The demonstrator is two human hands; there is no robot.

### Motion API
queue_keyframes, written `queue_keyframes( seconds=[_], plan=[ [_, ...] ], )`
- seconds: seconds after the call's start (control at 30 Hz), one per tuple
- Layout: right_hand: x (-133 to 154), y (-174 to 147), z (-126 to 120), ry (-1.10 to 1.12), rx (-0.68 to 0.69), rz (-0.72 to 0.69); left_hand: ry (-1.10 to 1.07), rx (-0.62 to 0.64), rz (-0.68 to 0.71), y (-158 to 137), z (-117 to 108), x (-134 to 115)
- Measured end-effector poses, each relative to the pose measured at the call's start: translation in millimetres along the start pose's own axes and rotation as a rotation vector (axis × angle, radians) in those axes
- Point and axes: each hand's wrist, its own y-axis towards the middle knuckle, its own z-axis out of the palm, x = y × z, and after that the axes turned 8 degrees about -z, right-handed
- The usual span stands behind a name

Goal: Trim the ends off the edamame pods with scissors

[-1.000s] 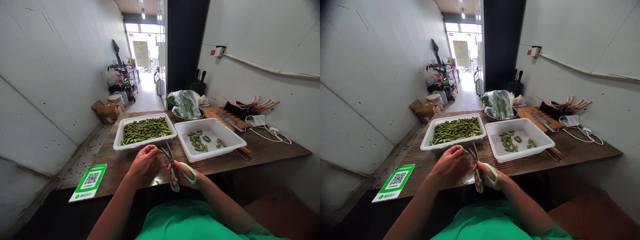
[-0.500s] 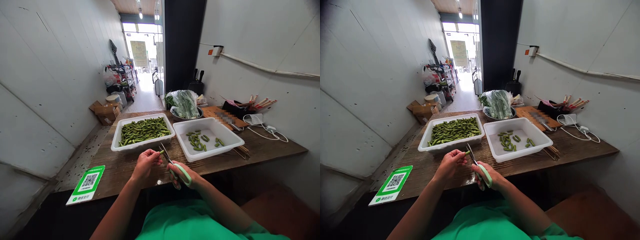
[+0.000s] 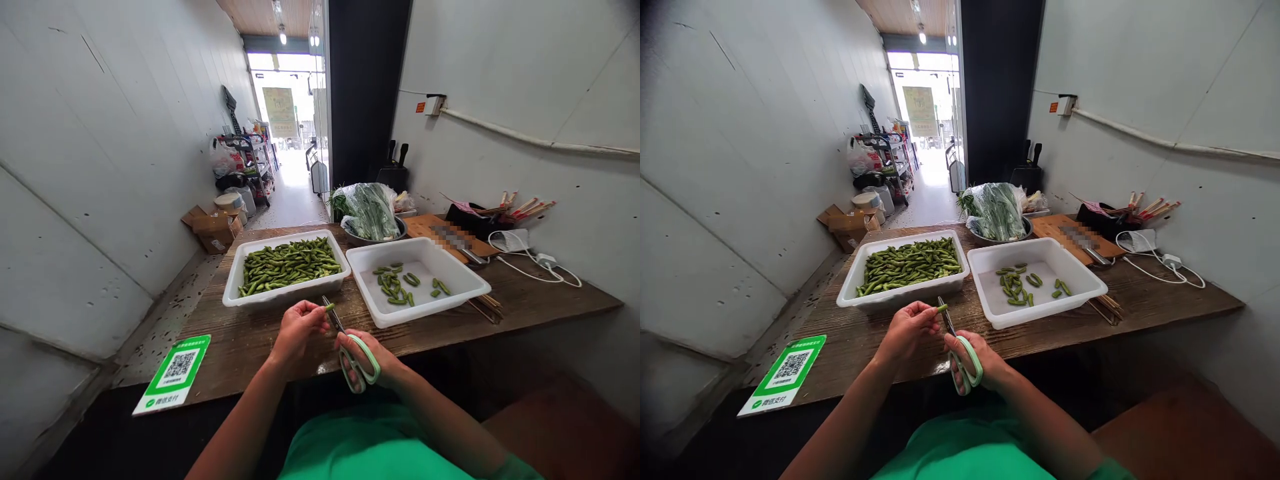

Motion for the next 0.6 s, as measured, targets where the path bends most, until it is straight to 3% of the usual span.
queue_keyframes(
  seconds=[0.17,0.27,0.37,0.47,0.6],
  plan=[
    [-8.4,7.1,-10.3,0.489,0.326,0.235,0.311,0.056,0.388,23.0,57.5,-10.4],
    [-10.7,8.9,-14.9,0.569,0.359,0.222,0.651,0.112,0.655,34.8,79.8,-22.5],
    [-11.8,7.9,-19.1,0.519,0.361,0.212,0.935,-0.047,0.749,46.2,65.1,-41.8],
    [-14.5,6.3,-21.9,0.452,0.344,0.197,1.212,-0.213,0.562,69.6,29.3,-62.0],
    [-19.3,5.0,-22.5,0.412,0.316,0.169,1.415,-0.107,0.508,112.6,6.5,-72.4]
  ],
)
